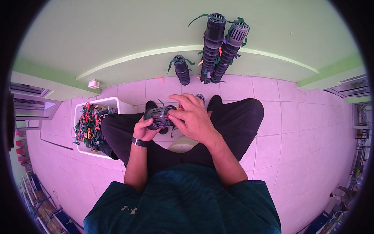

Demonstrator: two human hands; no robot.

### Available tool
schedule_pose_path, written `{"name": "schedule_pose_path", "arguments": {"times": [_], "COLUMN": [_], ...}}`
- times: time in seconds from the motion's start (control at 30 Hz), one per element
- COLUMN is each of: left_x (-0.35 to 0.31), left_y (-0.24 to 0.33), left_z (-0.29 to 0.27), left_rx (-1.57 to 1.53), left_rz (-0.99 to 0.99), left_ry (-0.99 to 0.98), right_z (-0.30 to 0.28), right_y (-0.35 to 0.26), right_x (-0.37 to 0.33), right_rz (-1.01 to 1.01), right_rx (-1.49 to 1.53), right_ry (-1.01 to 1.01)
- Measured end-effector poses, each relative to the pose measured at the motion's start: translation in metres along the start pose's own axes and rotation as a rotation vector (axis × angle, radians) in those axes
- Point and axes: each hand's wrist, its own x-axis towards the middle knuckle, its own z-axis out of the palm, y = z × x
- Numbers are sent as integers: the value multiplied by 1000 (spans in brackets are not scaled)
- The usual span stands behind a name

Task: Assembling black plastic cage components using colored zip ties.

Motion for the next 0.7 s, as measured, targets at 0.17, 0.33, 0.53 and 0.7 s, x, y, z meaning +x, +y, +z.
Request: {"name": "schedule_pose_path", "arguments": {"times": [0.17, 0.33, 0.53, 0.7], "left_x": [-1, 4, 3, 5], "left_y": [4, -1, -2, 0], "left_z": [6, 2, 12, 14], "left_rx": [45, 147, 51, 45], "left_rz": [-33, -112, -89, -54], "left_ry": [87, 222, 207, 194], "right_z": [-5, -2, -6, 5], "right_y": [7, 9, 18, 18], "right_x": [4, 3, 0, -13], "right_rz": [24, 217, 421, 496], "right_rx": [55, 1119, 1244, 991], "right_ry": [-132, -16, 9, 5]}}
